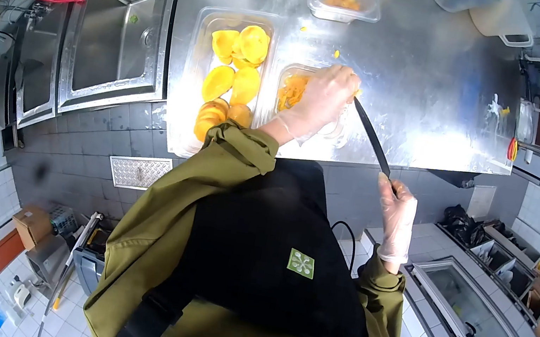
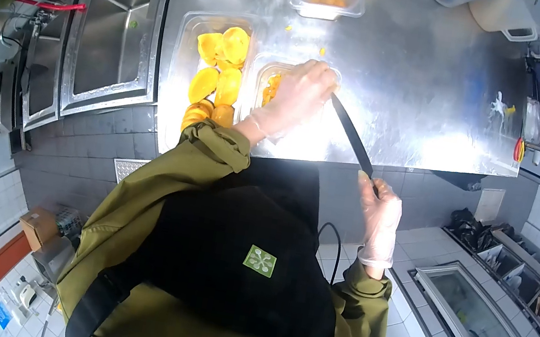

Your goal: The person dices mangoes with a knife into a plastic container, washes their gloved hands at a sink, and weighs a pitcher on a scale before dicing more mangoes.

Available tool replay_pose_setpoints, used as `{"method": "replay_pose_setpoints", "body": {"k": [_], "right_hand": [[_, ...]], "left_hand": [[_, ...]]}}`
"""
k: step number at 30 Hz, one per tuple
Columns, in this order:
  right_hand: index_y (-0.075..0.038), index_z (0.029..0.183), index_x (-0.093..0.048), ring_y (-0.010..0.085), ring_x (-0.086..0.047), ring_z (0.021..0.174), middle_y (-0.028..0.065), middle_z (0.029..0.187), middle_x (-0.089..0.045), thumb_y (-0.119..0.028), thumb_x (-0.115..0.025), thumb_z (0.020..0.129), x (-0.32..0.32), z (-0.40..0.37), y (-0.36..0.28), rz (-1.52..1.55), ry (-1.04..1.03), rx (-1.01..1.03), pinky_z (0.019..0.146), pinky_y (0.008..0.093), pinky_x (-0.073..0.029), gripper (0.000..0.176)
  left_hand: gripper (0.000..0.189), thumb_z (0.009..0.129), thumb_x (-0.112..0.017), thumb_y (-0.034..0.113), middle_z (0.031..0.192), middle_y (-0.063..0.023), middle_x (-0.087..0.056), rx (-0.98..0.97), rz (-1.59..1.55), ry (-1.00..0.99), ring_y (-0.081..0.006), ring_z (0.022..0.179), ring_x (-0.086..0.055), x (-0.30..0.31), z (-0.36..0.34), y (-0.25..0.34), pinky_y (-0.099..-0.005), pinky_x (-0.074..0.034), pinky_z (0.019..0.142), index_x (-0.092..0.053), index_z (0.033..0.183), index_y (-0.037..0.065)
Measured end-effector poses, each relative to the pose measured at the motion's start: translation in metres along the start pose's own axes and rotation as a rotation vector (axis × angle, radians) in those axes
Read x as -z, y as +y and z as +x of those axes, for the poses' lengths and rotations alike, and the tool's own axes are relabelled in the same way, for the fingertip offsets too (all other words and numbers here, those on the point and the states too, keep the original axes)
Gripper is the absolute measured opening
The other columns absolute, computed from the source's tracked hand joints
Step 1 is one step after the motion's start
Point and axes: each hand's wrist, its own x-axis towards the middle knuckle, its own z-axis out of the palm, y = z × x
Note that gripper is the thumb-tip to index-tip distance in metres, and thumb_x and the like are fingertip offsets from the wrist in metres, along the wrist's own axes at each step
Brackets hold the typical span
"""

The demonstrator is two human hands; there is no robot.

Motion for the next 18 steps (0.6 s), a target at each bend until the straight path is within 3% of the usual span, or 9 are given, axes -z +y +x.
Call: {"method": "replay_pose_setpoints", "body": {"k": [4,10,13,16,18], "right_hand": [[0.005,0.084,-0.062,0.0155,-0.046,0.053,0.0129,0.059,-0.052,-0.030,-0.063,0.081,0.011,-0.004,-0.016,0.094,-0.052,-0.054,0.055,0.0271,-0.042,0.036],[0.005,0.084,-0.062,0.0135,-0.046,0.054,0.0109,0.060,-0.053,-0.029,-0.063,0.081,0.008,-0.007,-0.012,0.114,-0.037,-0.063,0.055,0.0262,-0.041,0.033],[0.005,0.084,-0.062,0.0135,-0.047,0.055,0.0112,0.060,-0.053,-0.028,-0.063,0.081,0.010,-0.008,-0.009,0.137,-0.032,-0.077,0.056,0.0257,-0.042,0.033],[0.005,0.084,-0.062,0.0117,-0.047,0.058,0.0114,0.062,-0.054,-0.028,-0.063,0.082,0.008,-0.008,-0.003,0.136,-0.039,-0.068,0.057,0.0250,-0.042,0.033],[0.005,0.084,-0.062,0.0103,-0.046,0.060,0.0095,0.063,-0.055,-0.028,-0.062,0.083,0.005,-0.007,-0.005,0.155,-0.053,-0.103,0.058,0.0244,-0.041,0.033]], "left_hand": [[0.005,0.070,-0.059,0.009,0.073,-0.0105,-0.052,-0.009,0.088,0.067,-0.0252,0.073,-0.054,-0.013,0.013,-0.006,-0.0360,-0.045,0.064,-0.056,0.069,0.005],[0.005,0.068,-0.058,0.009,0.074,-0.0091,-0.054,0.013,0.158,-0.049,-0.0252,0.074,-0.054,-0.013,0.002,-0.017,-0.0361,-0.045,0.064,-0.059,0.072,0.006],[0.011,0.068,-0.057,0.008,0.076,-0.0102,-0.055,0.112,0.257,-0.247,-0.0261,0.078,-0.056,0.005,-0.015,-0.013,-0.0372,-0.045,0.069,-0.062,0.077,0.006],[0.015,0.066,-0.058,0.010,0.077,-0.0110,-0.057,-0.056,0.339,-0.015,-0.0252,0.077,-0.057,0.020,-0.030,-0.006,-0.0351,-0.044,0.071,-0.065,0.078,0.004],[0.017,0.067,-0.057,0.010,0.080,-0.0122,-0.059,0.275,0.386,-0.396,-0.0254,0.081,-0.056,0.002,-0.057,-0.015,-0.0350,-0.044,0.074,-0.065,0.080,0.003]]}}
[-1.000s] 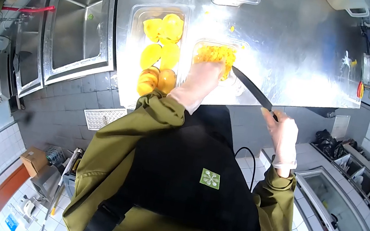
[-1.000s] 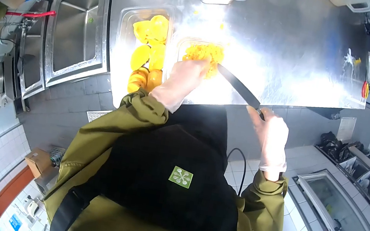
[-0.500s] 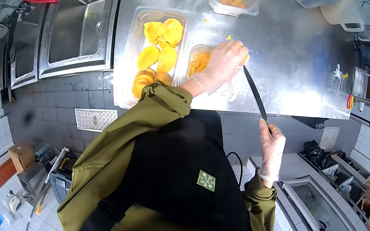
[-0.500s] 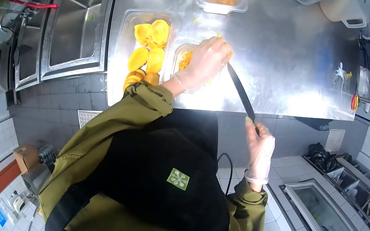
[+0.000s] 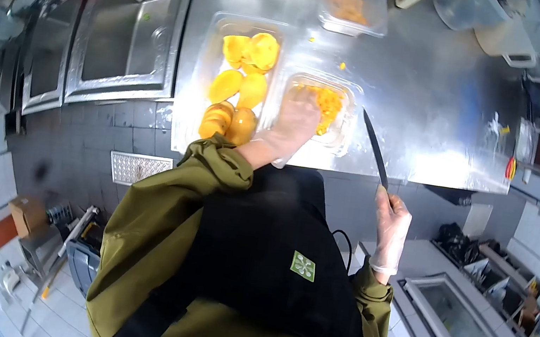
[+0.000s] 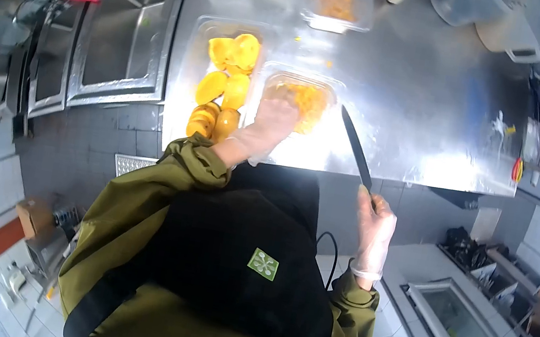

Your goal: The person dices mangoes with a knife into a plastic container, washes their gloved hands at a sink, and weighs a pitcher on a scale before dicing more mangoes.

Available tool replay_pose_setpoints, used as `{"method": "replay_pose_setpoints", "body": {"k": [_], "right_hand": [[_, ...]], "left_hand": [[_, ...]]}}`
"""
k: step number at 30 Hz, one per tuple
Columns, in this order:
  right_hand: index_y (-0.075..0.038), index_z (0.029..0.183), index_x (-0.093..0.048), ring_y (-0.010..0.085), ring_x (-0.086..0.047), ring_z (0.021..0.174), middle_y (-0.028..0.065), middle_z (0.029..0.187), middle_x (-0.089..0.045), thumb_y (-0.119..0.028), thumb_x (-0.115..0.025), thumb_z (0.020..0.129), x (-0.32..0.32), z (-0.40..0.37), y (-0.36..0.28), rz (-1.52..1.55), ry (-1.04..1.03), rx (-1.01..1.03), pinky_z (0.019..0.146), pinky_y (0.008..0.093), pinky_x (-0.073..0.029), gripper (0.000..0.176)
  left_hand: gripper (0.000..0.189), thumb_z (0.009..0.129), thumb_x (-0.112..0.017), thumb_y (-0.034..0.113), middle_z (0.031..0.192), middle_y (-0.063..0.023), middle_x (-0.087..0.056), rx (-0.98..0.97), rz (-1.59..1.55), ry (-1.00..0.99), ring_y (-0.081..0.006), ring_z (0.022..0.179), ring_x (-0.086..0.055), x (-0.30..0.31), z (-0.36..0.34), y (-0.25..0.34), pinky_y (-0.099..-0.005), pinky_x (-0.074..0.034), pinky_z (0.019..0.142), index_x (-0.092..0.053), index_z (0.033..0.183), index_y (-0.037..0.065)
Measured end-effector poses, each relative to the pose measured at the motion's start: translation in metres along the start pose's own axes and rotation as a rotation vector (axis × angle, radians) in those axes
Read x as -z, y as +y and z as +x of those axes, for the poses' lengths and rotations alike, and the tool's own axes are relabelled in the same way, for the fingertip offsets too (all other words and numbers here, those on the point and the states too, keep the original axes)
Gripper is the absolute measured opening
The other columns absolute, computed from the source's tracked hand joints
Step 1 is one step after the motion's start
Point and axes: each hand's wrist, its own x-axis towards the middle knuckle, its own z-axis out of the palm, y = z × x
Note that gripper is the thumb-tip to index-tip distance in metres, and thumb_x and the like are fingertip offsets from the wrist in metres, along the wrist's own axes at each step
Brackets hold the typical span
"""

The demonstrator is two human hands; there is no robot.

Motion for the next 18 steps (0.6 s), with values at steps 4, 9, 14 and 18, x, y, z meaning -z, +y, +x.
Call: {"method": "replay_pose_setpoints", "body": {"k": [4,9,14,18], "right_hand": [[0.005,0.083,-0.061,0.0076,-0.043,0.063,0.0035,0.064,-0.054,-0.027,-0.061,0.084,-0.006,0.002,-0.007,0.095,-0.058,0.015,0.059,0.0228,-0.039,0.032],[0.005,0.083,-0.061,0.0054,-0.041,0.064,-0.0011,0.064,-0.050,-0.025,-0.061,0.084,-0.010,-0.001,-0.014,0.173,-0.062,-0.007,0.058,0.0205,-0.037,0.030],[0.006,0.085,-0.061,0.0059,-0.041,0.064,-0.0004,0.065,-0.050,-0.023,-0.061,0.085,-0.011,-0.006,-0.015,0.205,-0.066,0.002,0.058,0.0202,-0.037,0.030],[0.005,0.079,-0.060,0.0051,-0.036,0.061,-0.0031,0.062,-0.044,-0.023,-0.062,0.084,-0.022,-0.002,-0.004,0.139,-0.050,0.047,0.054,0.0197,-0.031,0.028]], "left_hand": [[0.018,0.072,-0.053,0.010,0.083,-0.0133,-0.061,-0.021,0.097,-0.017,-0.0246,0.086,-0.057,0.011,-0.013,-0.003,-0.0352,-0.043,0.080,-0.065,0.083,0.003],[0.014,0.076,-0.049,0.007,0.079,-0.0113,-0.060,0.071,-0.236,0.244,-0.0280,0.065,-0.060,0.058,-0.011,-0.032,-0.0369,-0.049,0.059,-0.061,0.082,0.004],[0.010,0.079,-0.053,0.013,0.077,-0.0136,-0.064,0.541,0.103,0.008,-0.0305,0.068,-0.063,0.074,-0.012,-0.122,-0.0367,-0.050,0.054,-0.059,0.080,0.006],[0.020,0.081,-0.052,0.012,0.080,-0.0129,-0.065,0.660,0.067,-0.091,-0.0303,0.078,-0.065,0.052,-0.009,-0.146,-0.0339,-0.053,0.066,-0.053,0.098,0.001]]}}
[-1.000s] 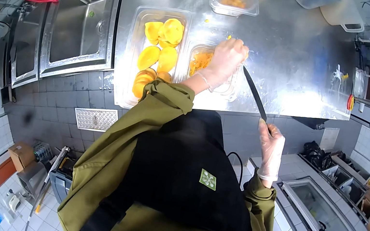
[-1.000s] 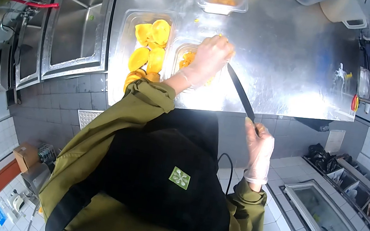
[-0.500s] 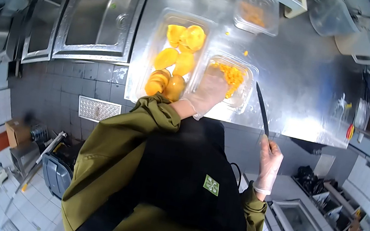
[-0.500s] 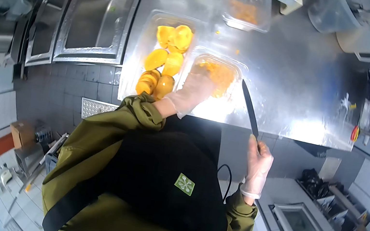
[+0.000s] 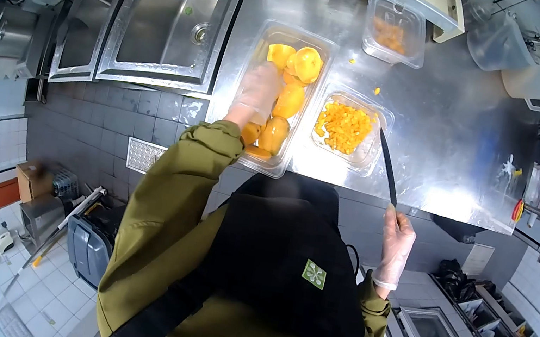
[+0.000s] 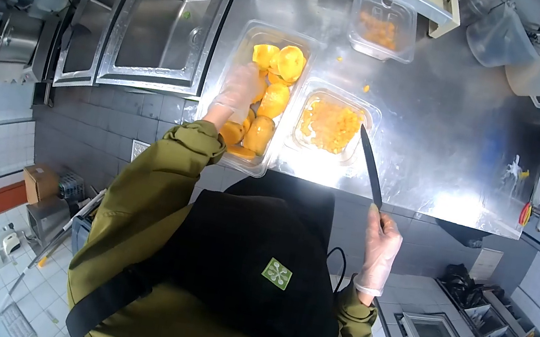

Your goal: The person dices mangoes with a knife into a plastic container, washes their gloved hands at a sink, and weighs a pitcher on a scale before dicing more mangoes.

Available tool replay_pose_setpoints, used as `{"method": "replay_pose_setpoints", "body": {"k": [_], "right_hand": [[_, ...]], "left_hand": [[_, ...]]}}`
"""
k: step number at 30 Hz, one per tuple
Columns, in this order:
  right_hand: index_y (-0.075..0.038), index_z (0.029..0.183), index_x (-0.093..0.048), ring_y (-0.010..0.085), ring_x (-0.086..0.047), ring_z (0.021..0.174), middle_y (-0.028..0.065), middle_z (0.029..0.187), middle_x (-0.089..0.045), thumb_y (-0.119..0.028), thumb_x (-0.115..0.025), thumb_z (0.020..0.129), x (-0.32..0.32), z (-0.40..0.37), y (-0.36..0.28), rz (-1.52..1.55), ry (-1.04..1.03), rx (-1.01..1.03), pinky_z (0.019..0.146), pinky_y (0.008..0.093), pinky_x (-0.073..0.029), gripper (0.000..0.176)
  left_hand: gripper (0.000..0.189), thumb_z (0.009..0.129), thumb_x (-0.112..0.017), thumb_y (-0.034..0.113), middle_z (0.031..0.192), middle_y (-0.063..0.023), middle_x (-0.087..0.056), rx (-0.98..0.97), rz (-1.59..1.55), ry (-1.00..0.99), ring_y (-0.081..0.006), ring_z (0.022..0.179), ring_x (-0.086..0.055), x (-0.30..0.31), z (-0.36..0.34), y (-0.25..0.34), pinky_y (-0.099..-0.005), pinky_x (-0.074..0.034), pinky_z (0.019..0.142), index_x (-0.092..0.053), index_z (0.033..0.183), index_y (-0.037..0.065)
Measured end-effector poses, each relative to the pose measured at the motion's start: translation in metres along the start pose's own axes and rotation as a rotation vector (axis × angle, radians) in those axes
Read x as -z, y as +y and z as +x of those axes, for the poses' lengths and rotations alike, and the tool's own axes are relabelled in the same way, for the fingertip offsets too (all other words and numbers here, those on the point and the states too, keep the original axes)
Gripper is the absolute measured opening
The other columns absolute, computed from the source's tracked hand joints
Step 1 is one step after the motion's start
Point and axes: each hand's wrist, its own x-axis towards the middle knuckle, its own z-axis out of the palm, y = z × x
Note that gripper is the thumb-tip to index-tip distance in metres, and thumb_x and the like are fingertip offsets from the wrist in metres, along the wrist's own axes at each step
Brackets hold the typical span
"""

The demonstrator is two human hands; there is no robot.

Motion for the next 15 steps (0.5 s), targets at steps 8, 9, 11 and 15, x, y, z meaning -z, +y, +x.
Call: {"method": "replay_pose_setpoints", "body": {"k": [8,9,11,15], "right_hand": [[0.006,0.084,-0.060,0.0072,-0.041,0.063,0.0018,0.063,-0.050,-0.023,-0.062,0.084,-0.005,-0.003,-0.011,0.033,-0.074,-0.008,0.058,0.0226,-0.039,0.029],[0.006,0.084,-0.060,0.0073,-0.041,0.063,0.0018,0.063,-0.050,-0.023,-0.062,0.084,-0.006,-0.004,-0.009,0.041,-0.061,-0.008,0.058,0.0226,-0.039,0.029],[0.005,0.084,-0.061,0.0074,-0.042,0.063,0.0017,0.063,-0.051,-0.023,-0.062,0.084,-0.010,-0.005,-0.006,0.056,-0.040,-0.006,0.059,0.0228,-0.040,0.028],[0.005,0.087,-0.061,0.0112,-0.046,0.060,0.0090,0.064,-0.056,-0.024,-0.063,0.083,-0.010,-0.008,-0.007,0.000,-0.069,0.024,0.059,0.0248,-0.042,0.029]], "left_hand": [[0.031,0.084,-0.051,0.019,0.105,-0.0203,-0.057,0.344,-0.302,0.067,-0.0270,0.100,-0.058,-0.025,0.018,0.028,-0.0328,-0.049,0.080,-0.045,0.109,0.000],[0.031,0.084,-0.050,0.019,0.109,-0.0202,-0.056,0.362,-0.327,0.091,-0.0294,0.101,-0.057,-0.027,0.019,0.032,-0.0343,-0.048,0.081,-0.046,0.109,0.000],[0.032,0.084,-0.047,0.020,0.116,-0.0200,-0.052,0.402,-0.375,0.141,-0.0344,0.102,-0.054,-0.033,0.021,0.036,-0.0373,-0.044,0.085,-0.047,0.109,-0.001],[0.046,0.089,-0.031,0.036,0.119,-0.0183,-0.050,0.716,-1.392,0.124,-0.0310,0.106,-0.050,0.007,-0.003,0.059,-0.0354,-0.039,0.090,-0.045,0.114,0.000]]}}
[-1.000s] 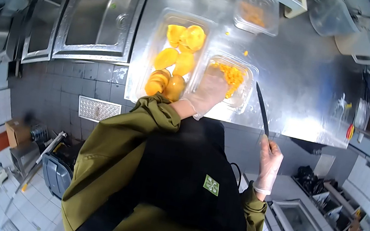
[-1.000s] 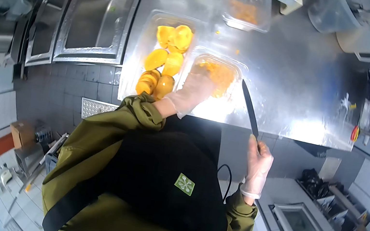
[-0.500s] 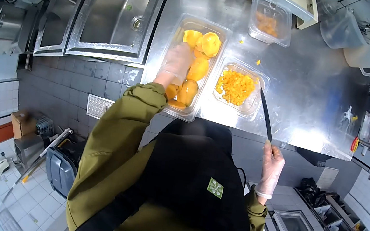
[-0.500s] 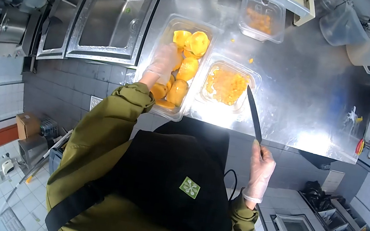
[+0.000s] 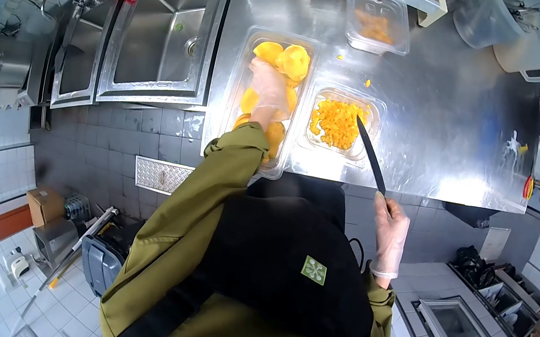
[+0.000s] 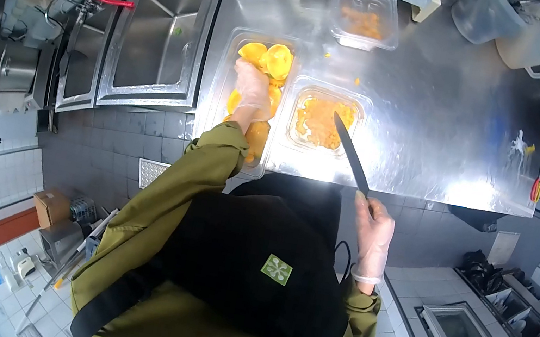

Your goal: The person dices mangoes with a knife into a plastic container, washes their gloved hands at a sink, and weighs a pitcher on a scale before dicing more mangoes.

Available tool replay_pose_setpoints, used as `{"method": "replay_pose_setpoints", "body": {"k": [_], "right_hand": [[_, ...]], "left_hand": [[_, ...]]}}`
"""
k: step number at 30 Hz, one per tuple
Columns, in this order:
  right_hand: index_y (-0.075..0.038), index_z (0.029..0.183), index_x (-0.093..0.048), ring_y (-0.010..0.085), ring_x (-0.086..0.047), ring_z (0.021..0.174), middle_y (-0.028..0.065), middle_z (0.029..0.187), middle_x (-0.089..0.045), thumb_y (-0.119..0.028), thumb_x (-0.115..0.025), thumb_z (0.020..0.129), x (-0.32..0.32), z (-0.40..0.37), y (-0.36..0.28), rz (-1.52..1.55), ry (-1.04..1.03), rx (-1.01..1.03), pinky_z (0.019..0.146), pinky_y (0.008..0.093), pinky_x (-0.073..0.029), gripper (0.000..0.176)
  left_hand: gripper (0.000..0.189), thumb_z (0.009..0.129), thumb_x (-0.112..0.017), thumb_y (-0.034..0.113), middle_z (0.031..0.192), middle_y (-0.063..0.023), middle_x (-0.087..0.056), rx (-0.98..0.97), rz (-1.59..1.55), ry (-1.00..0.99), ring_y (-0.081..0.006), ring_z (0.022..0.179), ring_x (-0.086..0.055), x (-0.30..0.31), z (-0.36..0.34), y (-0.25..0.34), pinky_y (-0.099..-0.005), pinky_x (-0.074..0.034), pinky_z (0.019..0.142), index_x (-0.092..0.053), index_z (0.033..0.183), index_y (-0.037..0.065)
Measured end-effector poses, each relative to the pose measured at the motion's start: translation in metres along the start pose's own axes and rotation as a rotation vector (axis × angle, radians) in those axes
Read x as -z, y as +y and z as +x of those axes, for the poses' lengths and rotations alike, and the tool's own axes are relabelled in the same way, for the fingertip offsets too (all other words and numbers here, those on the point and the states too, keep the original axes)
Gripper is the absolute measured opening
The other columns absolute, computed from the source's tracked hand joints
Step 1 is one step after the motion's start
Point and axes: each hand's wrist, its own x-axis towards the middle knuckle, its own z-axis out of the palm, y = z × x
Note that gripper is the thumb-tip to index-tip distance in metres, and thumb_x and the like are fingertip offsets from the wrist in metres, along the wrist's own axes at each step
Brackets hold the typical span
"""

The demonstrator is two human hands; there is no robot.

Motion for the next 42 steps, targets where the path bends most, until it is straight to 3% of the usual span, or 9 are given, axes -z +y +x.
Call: {"method": "replay_pose_setpoints", "body": {"k": [11,14,17,21,22,27,35,39,42], "right_hand": [[0.004,0.087,-0.063,0.0269,-0.062,0.064,0.0208,0.071,-0.061,-0.028,-0.063,0.081,-0.004,0.006,0.018,-0.055,0.016,0.101,0.061,0.0308,-0.047,0.032],[0.003,0.087,-0.063,0.0280,-0.062,0.062,0.0205,0.070,-0.061,-0.027,-0.063,0.081,-0.002,0.007,0.013,-0.070,0.011,0.099,0.059,0.0310,-0.046,0.030],[0.005,0.086,-0.061,0.0077,-0.042,0.058,0.0077,0.059,-0.051,-0.025,-0.063,0.082,-0.006,0.008,0.012,-0.030,-0.005,0.135,0.053,0.0245,-0.040,0.030],[0.004,0.087,-0.061,0.0098,-0.045,0.057,0.0114,0.061,-0.056,-0.024,-0.063,0.082,-0.008,0.008,0.010,-0.017,-0.032,0.151,0.054,0.0265,-0.041,0.029],[0.001,0.085,-0.064,0.0304,-0.060,0.060,0.0200,0.065,-0.059,-0.028,-0.063,0.080,-0.008,0.008,0.007,-0.035,-0.017,0.163,0.055,0.0311,-0.045,0.030],[0.001,0.084,-0.063,0.0277,-0.057,0.054,0.0184,0.061,-0.057,-0.029,-0.063,0.081,-0.015,0.010,0.008,-0.016,-0.032,0.189,0.053,0.0302,-0.044,0.031],[-0.001,0.099,-0.059,0.0171,-0.045,0.049,0.0149,0.057,-0.049,-0.020,-0.057,0.085,-0.015,0.003,0.004,0.143,0.064,0.202,0.054,0.0287,-0.043,0.023],[-0.008,0.126,-0.048,0.0049,-0.034,0.055,-0.0054,0.060,-0.040,-0.012,-0.048,0.089,-0.002,-0.014,-0.016,0.212,0.005,0.129,0.050,0.0191,-0.033,0.037],[-0.016,0.135,-0.037,0.0061,-0.038,0.053,-0.0017,0.059,-0.041,-0.005,-0.044,0.088,-0.003,-0.022,-0.011,0.131,-0.020,0.265,0.053,0.0194,-0.038,0.048]], "left_hand": [[0.018,0.082,-0.047,0.014,0.094,-0.0224,-0.062,-0.648,1.083,0.019,-0.0359,0.090,-0.060,0.023,0.019,0.001,-0.0379,-0.050,0.074,-0.052,0.093,0.001],[0.033,0.081,-0.048,0.006,0.089,-0.0246,-0.061,-0.741,1.248,-0.058,-0.0354,0.089,-0.060,0.040,0.011,0.010,-0.0388,-0.050,0.073,-0.049,0.112,-0.003],[0.032,0.080,-0.051,0.009,0.093,-0.0226,-0.061,-0.608,1.355,-0.274,-0.0301,0.092,-0.061,0.056,0.020,0.016,-0.0356,-0.049,0.073,-0.052,0.110,-0.004],[0.034,0.079,-0.056,0.009,0.102,-0.0153,-0.058,-0.191,0.546,-0.531,-0.0244,0.099,-0.057,0.086,0.011,0.018,-0.0352,-0.047,0.080,-0.051,0.110,-0.002],[0.035,0.078,-0.056,0.009,0.104,-0.0136,-0.057,-0.129,0.415,-0.590,-0.0238,0.100,-0.056,0.091,0.010,0.017,-0.0361,-0.046,0.083,-0.050,0.111,-0.002],[0.046,0.077,-0.055,0.002,0.110,-0.0121,-0.054,0.169,-0.384,-1.115,-0.0225,0.099,-0.055,0.091,-0.045,0.020,-0.0366,-0.044,0.091,-0.043,0.121,-0.003],[0.045,0.076,-0.055,-0.001,0.121,-0.0149,-0.047,0.124,-0.575,-1.197,-0.0297,0.109,-0.051,0.036,-0.106,0.019,-0.0400,-0.040,0.095,-0.042,0.118,0.005],[0.047,0.087,-0.050,0.031,0.124,-0.0150,-0.045,0.284,-0.775,-1.311,-0.0321,0.110,-0.049,0.011,-0.103,0.012,-0.0455,-0.038,0.096,-0.038,0.129,0.014],[0.055,0.089,-0.036,0.051,0.117,-0.0136,-0.049,0.436,-0.939,-1.320,-0.0320,0.105,-0.051,0.000,-0.115,0.008,-0.0471,-0.037,0.094,-0.034,0.134,0.019]]}}
